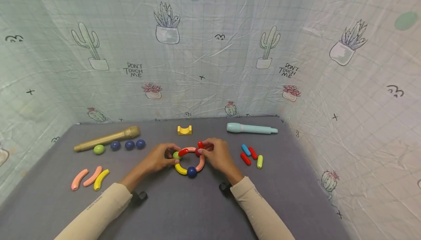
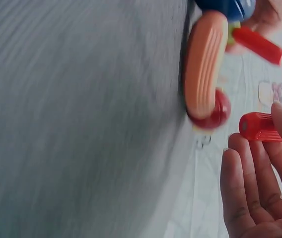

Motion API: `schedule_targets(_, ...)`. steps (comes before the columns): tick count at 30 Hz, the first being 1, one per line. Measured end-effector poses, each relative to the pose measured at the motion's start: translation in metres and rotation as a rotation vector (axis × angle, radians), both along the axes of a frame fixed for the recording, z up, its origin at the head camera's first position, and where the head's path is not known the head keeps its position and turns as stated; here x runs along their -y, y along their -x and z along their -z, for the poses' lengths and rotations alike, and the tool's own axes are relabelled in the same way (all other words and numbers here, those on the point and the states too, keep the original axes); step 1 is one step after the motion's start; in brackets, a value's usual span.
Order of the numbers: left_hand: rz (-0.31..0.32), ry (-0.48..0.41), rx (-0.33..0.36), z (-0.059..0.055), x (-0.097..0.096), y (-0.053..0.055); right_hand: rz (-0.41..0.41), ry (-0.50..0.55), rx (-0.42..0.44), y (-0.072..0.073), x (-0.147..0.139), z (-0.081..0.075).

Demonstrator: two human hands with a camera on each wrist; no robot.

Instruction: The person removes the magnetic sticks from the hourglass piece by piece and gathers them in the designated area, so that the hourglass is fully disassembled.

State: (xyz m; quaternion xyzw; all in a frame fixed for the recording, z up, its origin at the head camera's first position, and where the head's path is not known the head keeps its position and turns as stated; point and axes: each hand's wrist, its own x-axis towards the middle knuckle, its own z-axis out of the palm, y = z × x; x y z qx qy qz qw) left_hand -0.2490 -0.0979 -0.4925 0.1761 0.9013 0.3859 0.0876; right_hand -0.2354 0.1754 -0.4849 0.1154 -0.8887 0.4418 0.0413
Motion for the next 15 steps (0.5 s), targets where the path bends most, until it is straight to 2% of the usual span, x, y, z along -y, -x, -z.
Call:
schedule_targets(5,0.001,-0.001,0.003,0.000,0.000,0.000,0.063,-0.018,-0.031,-0.001,-0.029,-0.001)
schedule_targets(15,0.009,0.002,-0.006,0.001,0.001,0.000,0.156,-0.161,-0.037,-0.002,-0.088,0.002)
